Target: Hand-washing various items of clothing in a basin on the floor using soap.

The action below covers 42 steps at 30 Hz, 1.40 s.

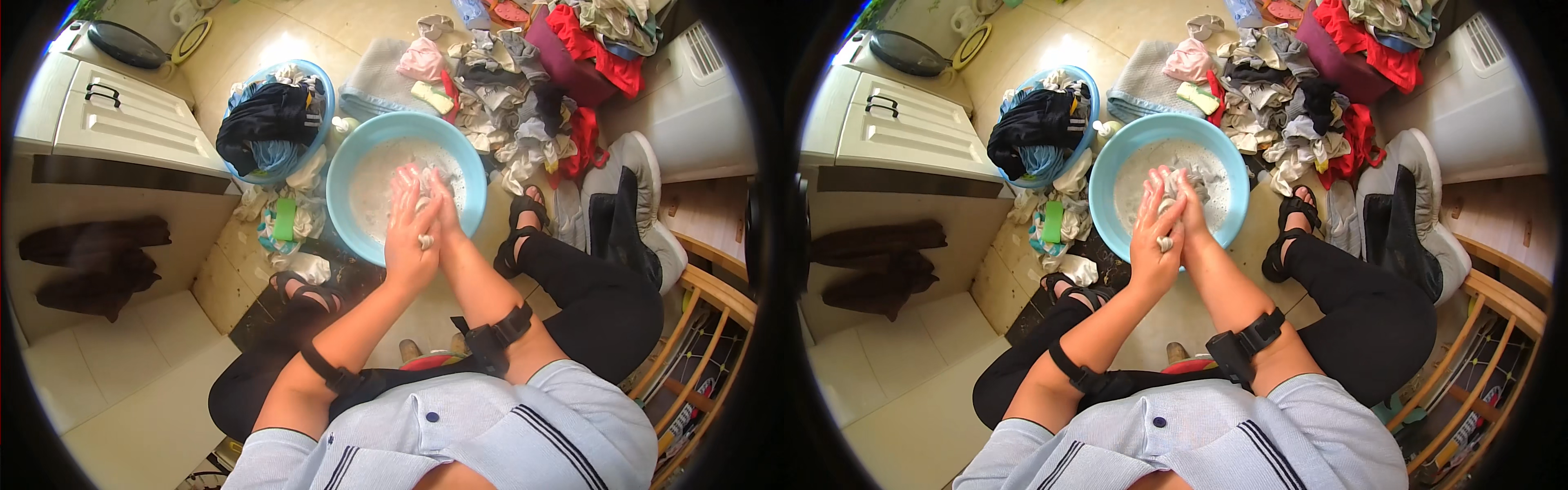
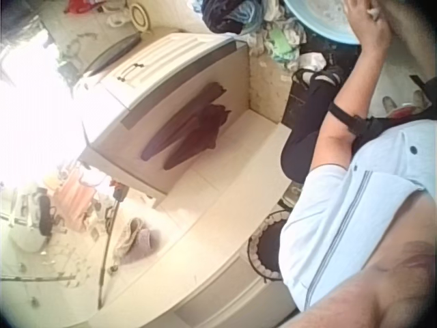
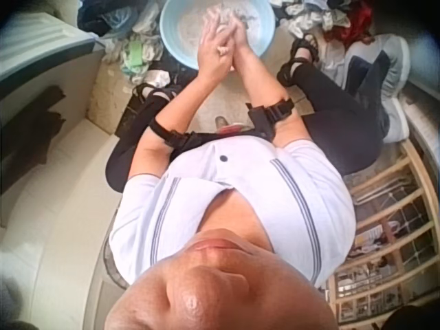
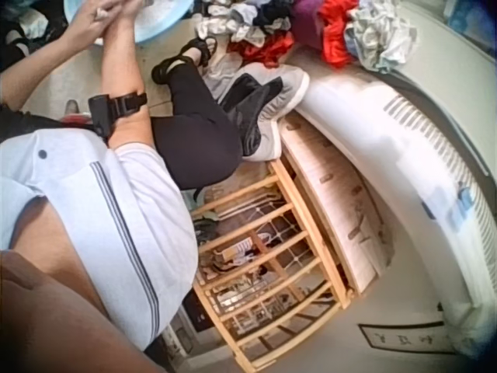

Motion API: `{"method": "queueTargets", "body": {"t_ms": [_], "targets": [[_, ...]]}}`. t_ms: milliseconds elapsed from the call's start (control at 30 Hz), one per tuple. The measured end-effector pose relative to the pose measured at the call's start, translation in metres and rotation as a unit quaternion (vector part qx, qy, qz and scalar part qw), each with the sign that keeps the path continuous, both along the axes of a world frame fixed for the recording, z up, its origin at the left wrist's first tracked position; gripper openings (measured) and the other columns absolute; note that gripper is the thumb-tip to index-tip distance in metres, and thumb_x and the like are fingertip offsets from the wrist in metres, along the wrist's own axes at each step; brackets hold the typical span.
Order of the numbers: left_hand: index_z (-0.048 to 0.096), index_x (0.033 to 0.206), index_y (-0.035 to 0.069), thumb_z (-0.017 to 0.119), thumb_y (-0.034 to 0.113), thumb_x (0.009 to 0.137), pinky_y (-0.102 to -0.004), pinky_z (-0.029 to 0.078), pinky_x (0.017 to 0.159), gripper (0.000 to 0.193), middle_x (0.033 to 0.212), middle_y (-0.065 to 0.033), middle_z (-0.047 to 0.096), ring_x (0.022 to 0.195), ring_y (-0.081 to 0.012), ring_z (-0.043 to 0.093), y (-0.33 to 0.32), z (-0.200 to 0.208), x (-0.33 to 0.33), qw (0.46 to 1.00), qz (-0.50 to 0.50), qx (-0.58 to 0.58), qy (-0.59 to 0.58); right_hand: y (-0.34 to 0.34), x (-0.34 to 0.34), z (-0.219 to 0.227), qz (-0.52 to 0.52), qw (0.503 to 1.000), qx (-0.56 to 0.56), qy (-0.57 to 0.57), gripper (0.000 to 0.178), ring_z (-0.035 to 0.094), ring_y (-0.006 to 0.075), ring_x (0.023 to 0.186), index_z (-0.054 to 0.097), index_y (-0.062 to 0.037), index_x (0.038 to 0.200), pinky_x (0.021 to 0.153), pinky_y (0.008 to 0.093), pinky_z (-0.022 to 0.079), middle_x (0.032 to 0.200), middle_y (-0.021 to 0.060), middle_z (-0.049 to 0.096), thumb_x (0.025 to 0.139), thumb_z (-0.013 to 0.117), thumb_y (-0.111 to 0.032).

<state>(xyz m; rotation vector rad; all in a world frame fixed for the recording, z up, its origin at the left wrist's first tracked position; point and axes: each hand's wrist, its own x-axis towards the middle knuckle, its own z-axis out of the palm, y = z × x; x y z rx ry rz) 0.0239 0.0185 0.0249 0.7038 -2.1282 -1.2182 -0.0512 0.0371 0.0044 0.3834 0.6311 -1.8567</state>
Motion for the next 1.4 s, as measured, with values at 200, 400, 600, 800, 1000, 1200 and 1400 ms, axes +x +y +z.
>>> {"method": "queueTargets", "body": {"t_ms": [200, 400, 600, 800, 1000, 1200, 1400], "targets": [[0.060, 0.110, 0.011, 0.053, 0.015, 0.082, -0.0394, 0.031, 0.098, 0.029, 0.124, -0.0178, 0.048, 0.116, -0.0356, 0.042, -0.058, -0.016, -0.024, 0.992, 0.068, 0.104, -0.033, -0.008, 0.013, 0.014, 0.023, 1.000, -0.017, -0.007, 0.044, 0.048, 0.0174, 0.109, 0.042, -0.0081, 0.124, 0.093, 0.0337, 0.039, 0.118, 0.0054, 0.049, 0.093, 0.034, -0.038], [0.046, 0.126, 0.009, 0.062, 0.009, 0.074, -0.0380, 0.031, 0.099, 0.054, 0.123, -0.0151, 0.045, 0.122, -0.0296, 0.036, -0.040, -0.011, 0.003, 0.994, -0.062, -0.067, -0.067, -0.007, 0.000, 0.007, -0.088, 0.994, -0.056, -0.015, 0.053, 0.048, 0.0196, 0.106, 0.043, -0.0064, 0.119, 0.092, 0.0344, 0.039, 0.115, 0.0064, 0.050, 0.090, 0.036, -0.050], [0.058, 0.111, 0.009, 0.065, 0.003, 0.065, -0.0313, 0.042, 0.086, 0.047, 0.110, -0.0151, 0.054, 0.099, -0.0268, 0.055, -0.051, 0.009, 0.010, 0.963, -0.099, 0.154, -0.196, -0.016, -0.018, -0.008, -0.123, 0.983, 0.077, -0.112, 0.049, 0.050, 0.0230, 0.105, 0.040, -0.0022, 0.119, 0.091, 0.0384, 0.039, 0.112, 0.0130, 0.051, 0.090, 0.039, -0.042], [0.064, 0.085, 0.009, 0.067, 0.010, 0.064, -0.0386, 0.047, 0.075, 0.022, 0.105, -0.0133, 0.054, 0.089, -0.0322, 0.056, -0.012, 0.035, 0.003, 0.973, -0.107, -0.105, -0.174, -0.003, -0.023, -0.043, -0.105, 0.989, -0.051, -0.089, 0.035, 0.047, 0.0174, 0.113, 0.036, 0.0001, 0.123, 0.095, 0.0298, 0.040, 0.122, 0.0123, 0.047, 0.089, 0.039, -0.006], [0.063, 0.072, 0.007, 0.065, 0.021, 0.068, -0.0384, 0.046, 0.074, 0.015, 0.100, -0.0135, 0.054, 0.088, -0.0321, 0.054, -0.075, 0.003, -0.032, 0.958, 0.158, -0.189, -0.149, -0.009, 0.004, -0.022, -0.029, 0.993, -0.106, 0.047, 0.038, 0.045, 0.0194, 0.113, 0.039, -0.0030, 0.127, 0.097, 0.0331, 0.035, 0.126, 0.0079, 0.045, 0.092, 0.036, -0.018], [0.063, 0.074, 0.004, 0.060, 0.018, 0.070, -0.0385, 0.044, 0.076, 0.015, 0.100, -0.0134, 0.054, 0.091, -0.0321, 0.051, -0.012, 0.015, -0.018, 0.974, 0.059, -0.173, -0.135, -0.003, -0.017, -0.009, 0.022, 0.993, -0.094, -0.068, 0.035, 0.049, 0.0211, 0.108, 0.043, -0.0040, 0.122, 0.095, 0.0340, 0.037, 0.119, 0.0087, 0.050, 0.092, 0.035, -0.020], [0.062, 0.070, 0.004, 0.060, 0.021, 0.071, -0.0426, 0.043, 0.074, 0.017, 0.101, -0.0110, 0.053, 0.090, -0.0328, 0.051, -0.063, -0.008, -0.038, 0.960, 0.171, -0.115, -0.191, -0.005, 0.014, -0.012, 0.024, 0.998, -0.057, -0.007, 0.034, 0.050, 0.0207, 0.109, 0.043, -0.0040, 0.121, 0.092, 0.0360, 0.041, 0.120, 0.0095, 0.049, 0.092, 0.037, -0.021]]}}
